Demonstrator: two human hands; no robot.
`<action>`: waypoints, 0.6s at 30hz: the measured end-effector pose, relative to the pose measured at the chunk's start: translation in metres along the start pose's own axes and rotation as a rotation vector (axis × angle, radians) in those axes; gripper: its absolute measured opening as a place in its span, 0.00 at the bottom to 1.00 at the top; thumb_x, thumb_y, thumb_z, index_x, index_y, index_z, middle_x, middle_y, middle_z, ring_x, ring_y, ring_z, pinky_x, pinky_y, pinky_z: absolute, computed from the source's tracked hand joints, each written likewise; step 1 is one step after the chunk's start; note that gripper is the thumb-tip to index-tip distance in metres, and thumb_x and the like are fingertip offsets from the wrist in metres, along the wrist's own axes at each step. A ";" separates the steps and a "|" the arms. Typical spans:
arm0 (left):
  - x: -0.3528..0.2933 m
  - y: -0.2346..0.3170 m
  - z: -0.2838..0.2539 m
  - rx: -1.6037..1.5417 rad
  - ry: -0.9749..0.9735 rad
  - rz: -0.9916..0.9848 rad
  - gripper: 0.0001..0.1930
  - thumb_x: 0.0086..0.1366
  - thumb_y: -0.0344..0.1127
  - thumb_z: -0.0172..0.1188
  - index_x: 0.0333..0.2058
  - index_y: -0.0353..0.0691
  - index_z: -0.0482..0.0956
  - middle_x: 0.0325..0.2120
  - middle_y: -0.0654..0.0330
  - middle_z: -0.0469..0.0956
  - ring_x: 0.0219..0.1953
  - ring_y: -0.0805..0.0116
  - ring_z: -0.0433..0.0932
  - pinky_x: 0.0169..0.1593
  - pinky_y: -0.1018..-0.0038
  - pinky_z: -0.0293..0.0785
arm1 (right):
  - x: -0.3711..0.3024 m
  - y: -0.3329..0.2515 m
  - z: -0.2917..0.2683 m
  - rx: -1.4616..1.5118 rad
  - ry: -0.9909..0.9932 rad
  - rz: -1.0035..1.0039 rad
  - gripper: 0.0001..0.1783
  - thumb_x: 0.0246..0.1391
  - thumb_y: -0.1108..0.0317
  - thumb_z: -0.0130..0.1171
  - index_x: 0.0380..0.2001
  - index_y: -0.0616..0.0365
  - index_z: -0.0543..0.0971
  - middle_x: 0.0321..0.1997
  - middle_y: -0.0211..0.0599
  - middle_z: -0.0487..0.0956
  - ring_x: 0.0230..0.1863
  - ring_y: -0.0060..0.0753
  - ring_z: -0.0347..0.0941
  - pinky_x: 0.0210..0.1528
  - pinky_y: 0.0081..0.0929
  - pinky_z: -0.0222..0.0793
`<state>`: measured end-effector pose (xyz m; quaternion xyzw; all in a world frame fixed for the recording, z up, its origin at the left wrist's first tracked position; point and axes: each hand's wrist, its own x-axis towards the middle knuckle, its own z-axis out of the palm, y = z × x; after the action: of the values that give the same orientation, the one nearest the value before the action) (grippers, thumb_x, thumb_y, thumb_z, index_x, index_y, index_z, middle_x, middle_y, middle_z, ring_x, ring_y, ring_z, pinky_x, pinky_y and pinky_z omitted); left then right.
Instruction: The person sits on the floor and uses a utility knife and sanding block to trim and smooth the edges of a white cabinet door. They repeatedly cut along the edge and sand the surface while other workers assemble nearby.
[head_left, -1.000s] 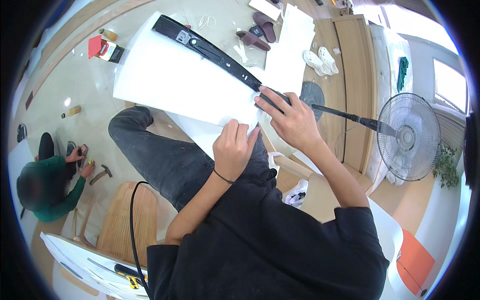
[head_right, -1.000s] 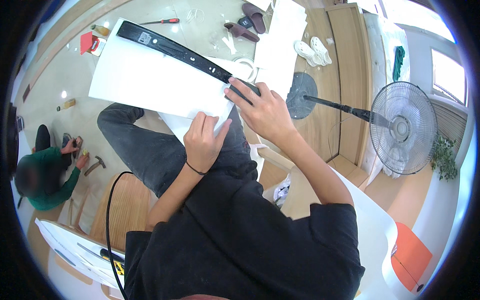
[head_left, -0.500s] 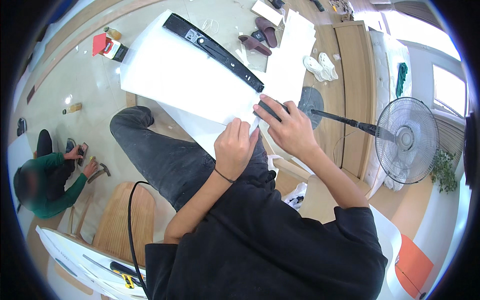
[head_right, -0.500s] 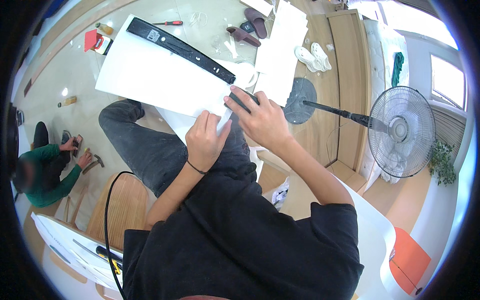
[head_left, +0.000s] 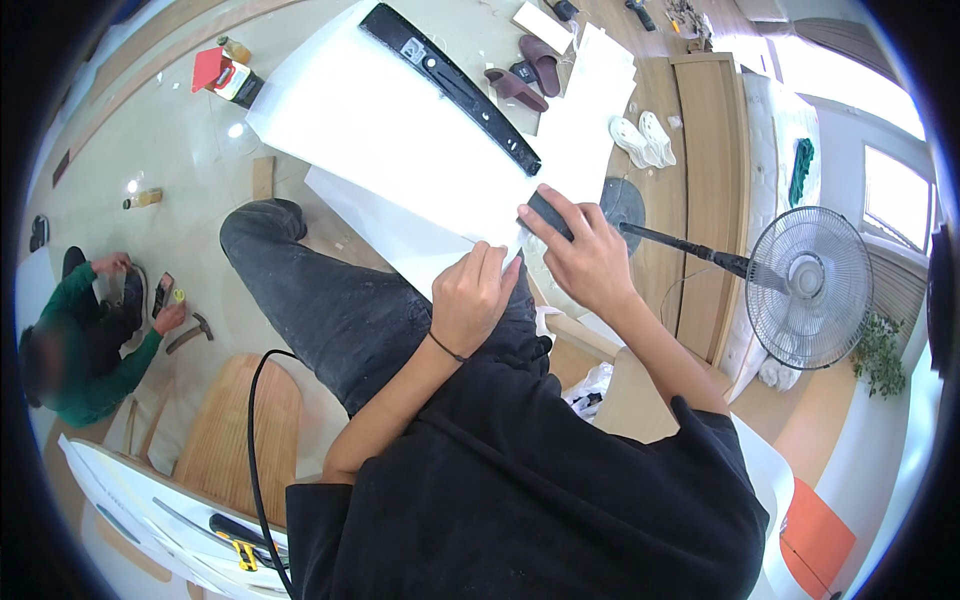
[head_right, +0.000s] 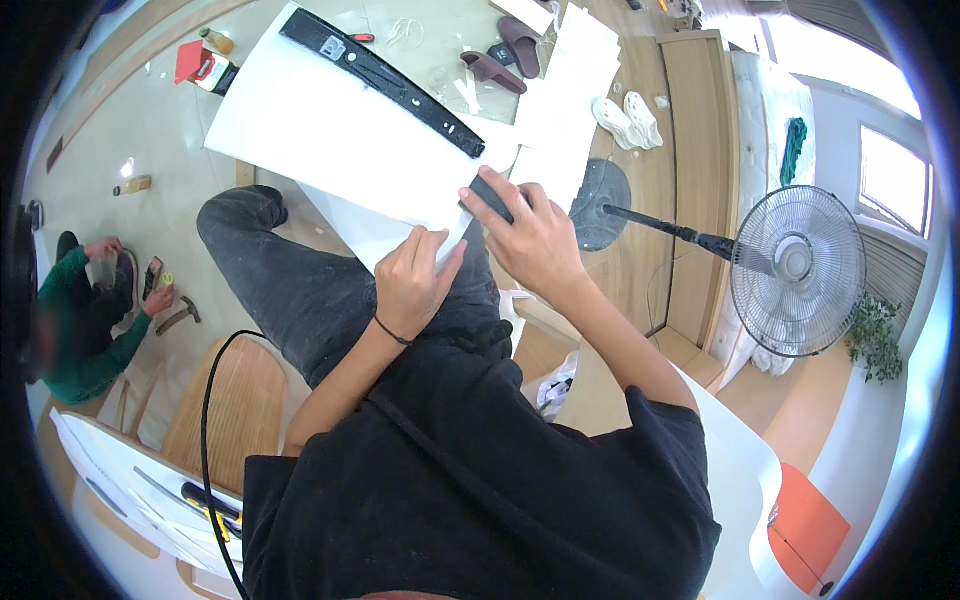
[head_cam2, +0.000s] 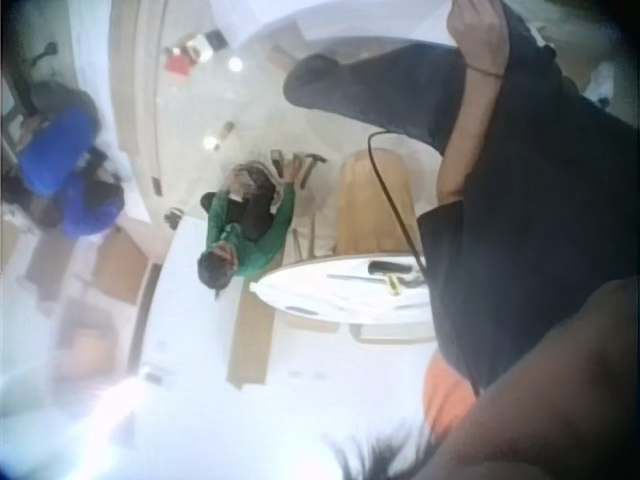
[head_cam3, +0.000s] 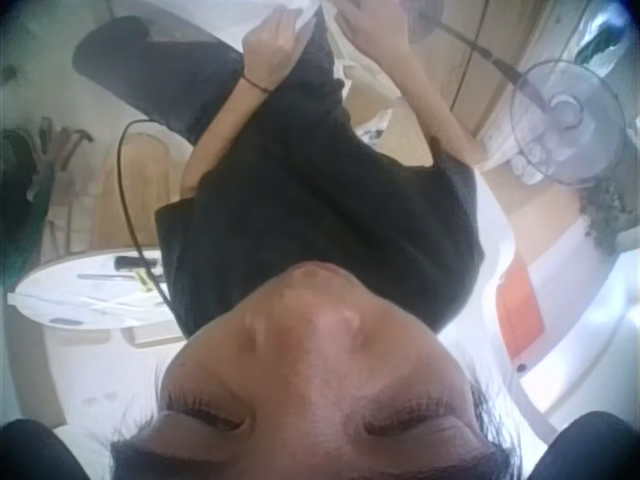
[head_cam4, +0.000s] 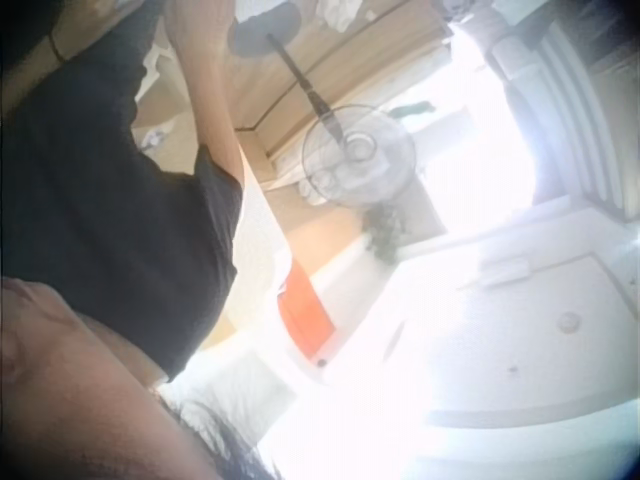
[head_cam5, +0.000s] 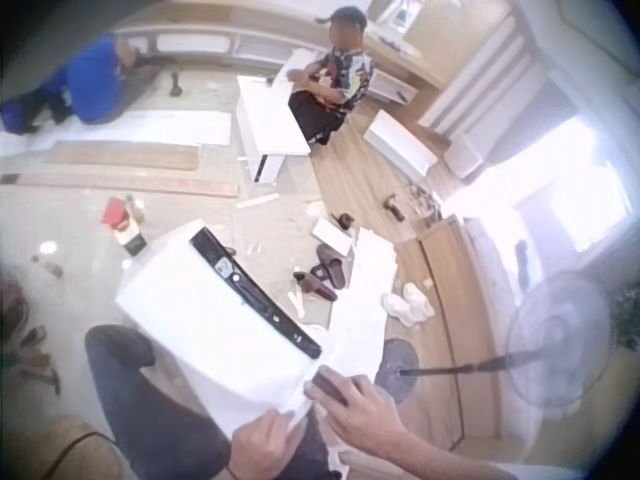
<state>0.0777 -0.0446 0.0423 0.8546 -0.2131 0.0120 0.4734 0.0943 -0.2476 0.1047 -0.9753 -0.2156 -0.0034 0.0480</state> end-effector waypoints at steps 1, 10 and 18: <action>0.000 0.000 0.000 0.005 -0.007 -0.004 0.13 0.61 0.31 0.72 0.41 0.32 0.80 0.30 0.54 0.77 0.28 0.56 0.82 0.30 0.66 0.79 | 0.000 0.000 0.000 -0.039 -0.049 0.103 0.38 0.45 0.71 0.68 0.63 0.34 0.78 0.69 0.29 0.73 0.45 0.39 0.76 0.38 0.32 0.83; -0.004 0.000 0.002 -0.064 -0.033 -0.050 0.18 0.61 0.31 0.71 0.49 0.32 0.82 0.38 0.52 0.78 0.39 0.52 0.81 0.40 0.63 0.80 | -0.014 -0.002 0.006 -0.055 -0.122 0.107 0.39 0.47 0.70 0.67 0.66 0.38 0.76 0.74 0.21 0.70 0.47 0.42 0.75 0.44 0.32 0.84; 0.002 0.003 -0.001 -0.018 0.016 0.019 0.17 0.62 0.33 0.68 0.49 0.34 0.80 0.40 0.55 0.76 0.41 0.55 0.80 0.40 0.63 0.80 | -0.009 0.003 0.002 -0.012 -0.147 0.121 0.40 0.50 0.69 0.65 0.69 0.37 0.73 0.76 0.27 0.67 0.48 0.43 0.74 0.46 0.35 0.83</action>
<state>0.0787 -0.0461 0.0460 0.8481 -0.2178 0.0213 0.4826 0.0868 -0.2538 0.1021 -0.9844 -0.1594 0.0697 0.0264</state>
